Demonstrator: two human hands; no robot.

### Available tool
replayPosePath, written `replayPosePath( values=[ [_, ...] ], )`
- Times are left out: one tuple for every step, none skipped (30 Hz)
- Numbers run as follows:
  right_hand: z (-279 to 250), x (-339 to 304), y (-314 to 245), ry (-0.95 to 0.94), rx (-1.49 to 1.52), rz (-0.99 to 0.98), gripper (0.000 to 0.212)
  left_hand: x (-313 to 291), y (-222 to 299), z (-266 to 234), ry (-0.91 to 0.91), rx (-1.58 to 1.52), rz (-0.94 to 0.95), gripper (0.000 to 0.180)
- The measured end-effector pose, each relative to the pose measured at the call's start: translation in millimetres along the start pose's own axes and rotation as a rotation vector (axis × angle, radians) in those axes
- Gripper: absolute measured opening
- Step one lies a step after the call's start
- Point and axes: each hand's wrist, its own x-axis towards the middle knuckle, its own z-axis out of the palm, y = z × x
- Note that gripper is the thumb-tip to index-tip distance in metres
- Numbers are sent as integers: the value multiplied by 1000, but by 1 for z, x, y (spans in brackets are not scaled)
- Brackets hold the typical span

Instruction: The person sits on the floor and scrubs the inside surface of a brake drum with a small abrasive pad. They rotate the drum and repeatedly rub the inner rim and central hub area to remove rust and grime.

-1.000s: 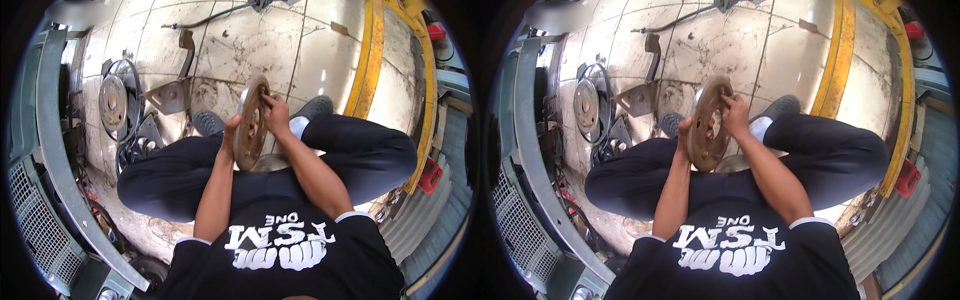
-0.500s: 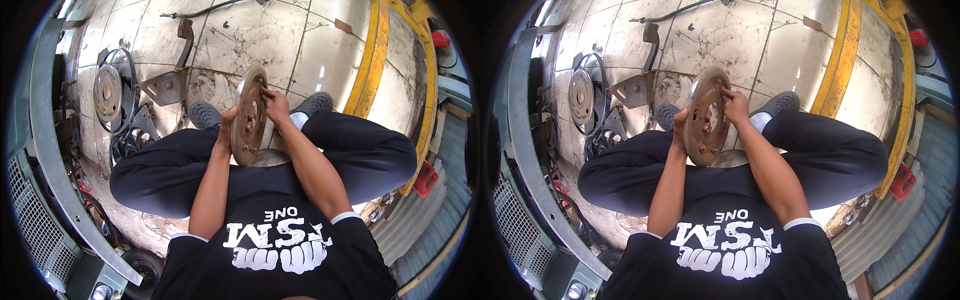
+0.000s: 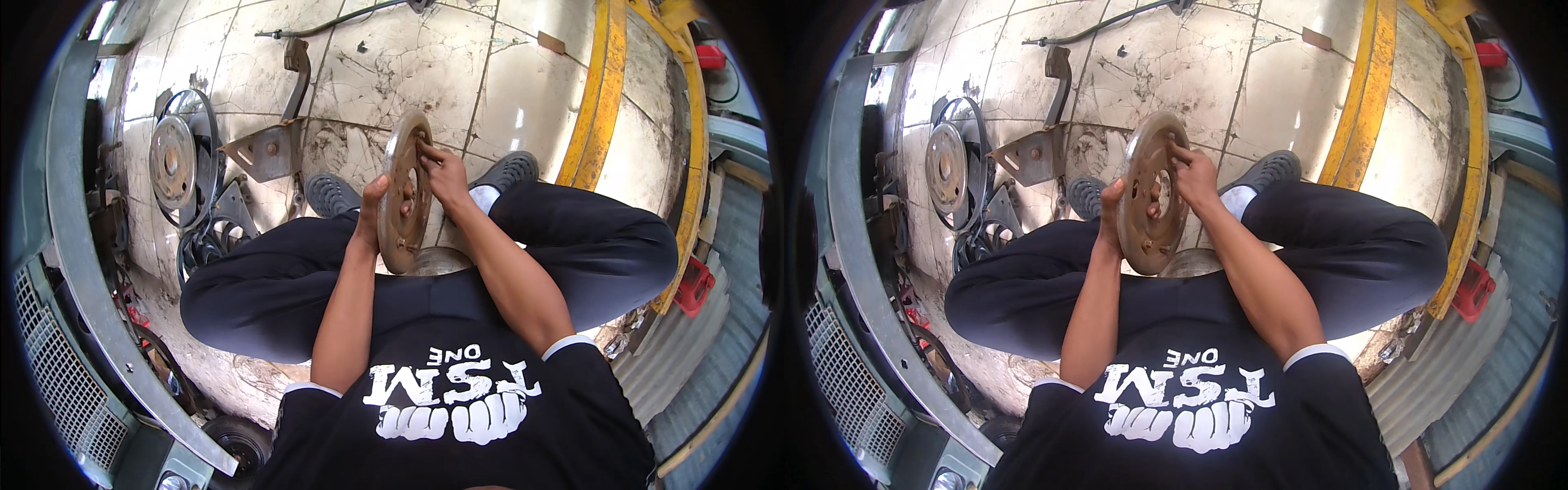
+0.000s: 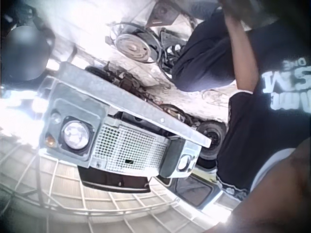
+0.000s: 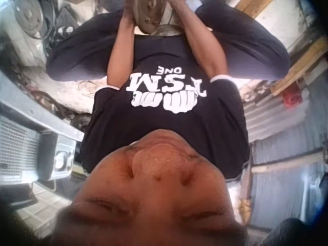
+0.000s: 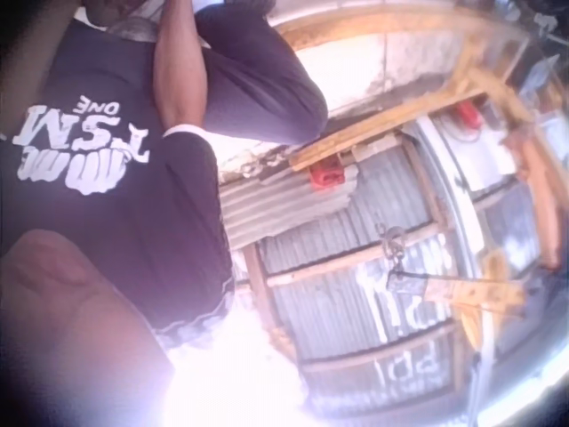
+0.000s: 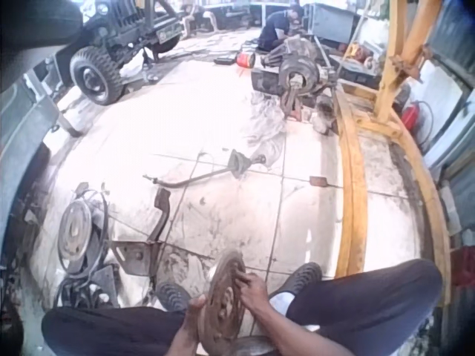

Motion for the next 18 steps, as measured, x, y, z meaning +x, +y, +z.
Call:
replayPosePath(
  values=[
    [1, 2, 4, 16, 50, -14, 37, -1, 0, -1, -4, 19, -16, 73],
    [2, 3, 7, 32, 101, -27, 37, -2, 1, -1, -8, 37, -33, 73],
    [2, 4, 10, 51, 150, -40, 37, -1, 2, -1, -16, 7, -21, 73],
    [2, 4, 13, 42, 150, -27, 36, 1, 2, 0, -26, -23, -11, 73],
    [1, 5, 16, 39, 75, -31, 35, 3, 3, 2, -38, -52, -1, 73],
    [3, 7, 5, 30, 5, -44, 34, 5, 6, 0, -40, -29, 5, 74],
    [2, 3, -7, 13, -70, -52, 33, 1, 6, -2, -36, -14, 9, 74],
    [-4, -1, -19, 6, 142, 60, 34, -1, 5, -3, -31, 2, 12, 75],
    [-13, -6, -40, -9, 352, 169, 35, -3, 7, 2, 18, 30, 38, 76],
    [-20, -7, -51, -14, 563, 283, 36, -2, 10, 15, 61, 62, 57, 77],
    [-24, -6, -54, 25, 591, 294, 38, -2, 15, 25, 103, 93, 77, 79],
    [-29, -9, -54, 72, 619, 314, 41, -3, 20, 32, 116, 79, 64, 80],
    [-32, -11, -53, 119, 647, 333, 44, -3, 25, 37, 129, 66, 50, 81],
    [-33, -11, -54, 134, 861, 351, 53, -2, 27, 39, 141, 52, 37, 82],
    [-37, -11, -60, 148, 880, 399, 52, 3, 28, 37, 114, 17, 59, 82],
    [-40, -11, -68, 162, 898, 446, 51, 7, 30, 31, 86, -18, 82, 82],
    [-43, -11, -74, 175, 916, 492, 51, 9, 32, 25, 59, -54, 106, 82],
    [-44, -10, -74, 161, 798, 486, 50, 8, 38, 23, 57, -134, 78, 82]
  ],
)
